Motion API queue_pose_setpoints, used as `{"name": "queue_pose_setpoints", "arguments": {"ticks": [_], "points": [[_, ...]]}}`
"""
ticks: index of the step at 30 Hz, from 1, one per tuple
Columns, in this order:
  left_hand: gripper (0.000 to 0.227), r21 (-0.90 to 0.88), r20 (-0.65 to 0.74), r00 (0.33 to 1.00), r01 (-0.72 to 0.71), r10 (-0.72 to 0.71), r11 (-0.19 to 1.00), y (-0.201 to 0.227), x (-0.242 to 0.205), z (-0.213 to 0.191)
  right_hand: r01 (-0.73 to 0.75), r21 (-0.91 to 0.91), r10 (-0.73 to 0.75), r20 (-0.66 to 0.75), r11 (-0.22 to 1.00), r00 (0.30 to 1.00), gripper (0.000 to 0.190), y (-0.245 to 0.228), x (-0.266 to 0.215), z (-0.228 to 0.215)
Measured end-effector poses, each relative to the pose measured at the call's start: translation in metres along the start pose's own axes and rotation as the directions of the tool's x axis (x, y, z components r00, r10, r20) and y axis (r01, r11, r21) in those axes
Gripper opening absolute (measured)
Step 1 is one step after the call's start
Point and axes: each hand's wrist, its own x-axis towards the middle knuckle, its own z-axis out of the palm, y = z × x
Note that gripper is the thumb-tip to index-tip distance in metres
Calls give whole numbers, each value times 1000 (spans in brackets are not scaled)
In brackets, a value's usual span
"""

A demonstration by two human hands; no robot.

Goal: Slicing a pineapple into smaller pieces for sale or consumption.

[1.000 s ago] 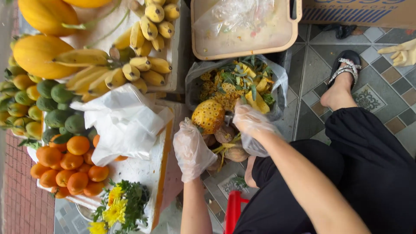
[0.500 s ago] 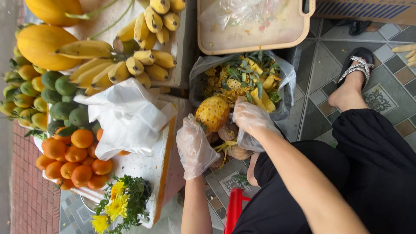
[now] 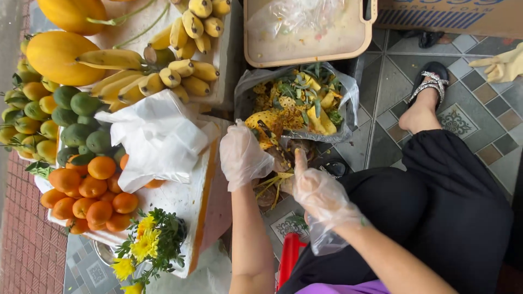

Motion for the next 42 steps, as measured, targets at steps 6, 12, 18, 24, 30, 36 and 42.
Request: {"name": "queue_pose_setpoints", "arguments": {"ticks": [6, 12, 18, 24, 30, 36, 42], "points": [[26, 117, 82, 996, 30, -40, 993, 9, 16, 9, -71, -100, 38, -294, 992, 955, 68, -21, 10, 49], [22, 89, 57, 998, 9, -14, 996, 22, 30, 2, -212, 118, 238, -280, 970, 930, 67, -19, 34, 26], [20, 96, -133, 984, -105, 117, 990, 24, 34, -5, -236, 220, 286, -231, 947, 930, 69, -11, 38, 19], [13, -274, -44, 969, -245, 243, 930, 14, 9, -31, -186, 104, 203, -185, 977, 962, 74, -11, 31, 14], [21, -189, -232, 861, -496, 452, 848, -14, -5, 17, -357, 282, 383, -41, 891, 923, 39, 1, 74, 38], [20, -242, -215, 952, -268, 218, 933, -1, -7, 17, -324, 344, 351, -16, 881, 936, 46, 34, 164, 69], [13, -330, -162, 970, -224, 179, 917, -1, -6, 8, -174, 189, 148, 144, 966, 978, 52, 32, 139, 30]]}}
